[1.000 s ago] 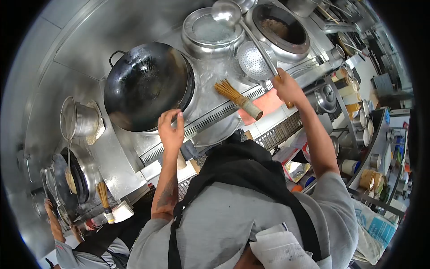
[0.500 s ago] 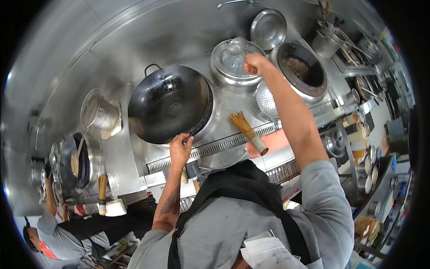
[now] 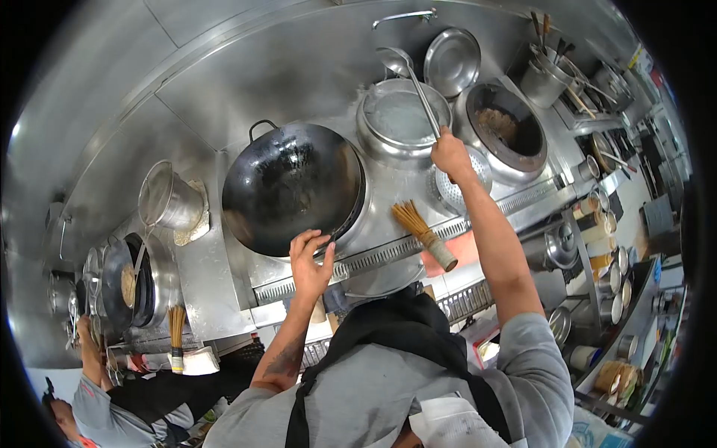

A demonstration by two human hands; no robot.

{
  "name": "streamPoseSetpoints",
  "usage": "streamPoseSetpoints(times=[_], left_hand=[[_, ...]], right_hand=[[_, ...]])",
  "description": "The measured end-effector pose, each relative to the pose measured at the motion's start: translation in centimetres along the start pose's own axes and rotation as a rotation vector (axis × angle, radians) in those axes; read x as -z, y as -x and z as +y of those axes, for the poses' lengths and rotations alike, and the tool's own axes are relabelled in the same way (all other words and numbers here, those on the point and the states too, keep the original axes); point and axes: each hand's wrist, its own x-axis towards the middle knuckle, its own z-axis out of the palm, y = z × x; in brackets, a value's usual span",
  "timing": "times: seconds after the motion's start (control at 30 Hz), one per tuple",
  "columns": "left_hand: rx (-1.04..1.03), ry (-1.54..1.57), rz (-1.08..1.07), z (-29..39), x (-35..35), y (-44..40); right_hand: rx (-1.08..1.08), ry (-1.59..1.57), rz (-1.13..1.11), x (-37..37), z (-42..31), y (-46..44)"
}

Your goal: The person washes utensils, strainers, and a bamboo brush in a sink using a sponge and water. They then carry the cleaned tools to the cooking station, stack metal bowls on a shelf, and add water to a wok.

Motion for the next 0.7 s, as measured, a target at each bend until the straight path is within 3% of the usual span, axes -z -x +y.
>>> streamPoseSetpoints(times=[0.13,0.27,0.33,0.43,0.5,0.63,0.67,0.7], left_hand=[[-0.049,0.078,-0.017,0.1,1.0,-0.8],[0.027,0.217,0.001,0.5,1.9,1.4],[0.121,0.4,-0.122,0.9,0.6,3.7],[0.13,0.42,-0.338,2.3,-1.6,5.4],[0.085,0.314,-0.298,2.7,-2.4,5.1],[-0.03,0.127,-0.144,2.0,-1.4,2.8],[-0.032,0.107,-0.146,2.0,-0.9,1.9],[-0.157,-0.122,-0.02,1.9,-0.3,1.1]], right_hand=[[0.029,0.0,0.135,-0.9,2.8,6.7],[-0.029,-0.142,-0.063,-0.1,10.3,20.6],[-0.166,-0.12,-0.277,1.1,11.4,26.4],[-0.056,-0.038,-0.252,-0.7,13.1,29.7],[-0.009,0.098,-0.225,-4.2,14.9,29.1],[-0.123,0.222,-0.231,-7.8,16.0,28.0],[0.03,0.138,-0.147,-8.3,15.7,26.8],[0.179,0.054,-0.067,-8.6,15.2,26.1]])
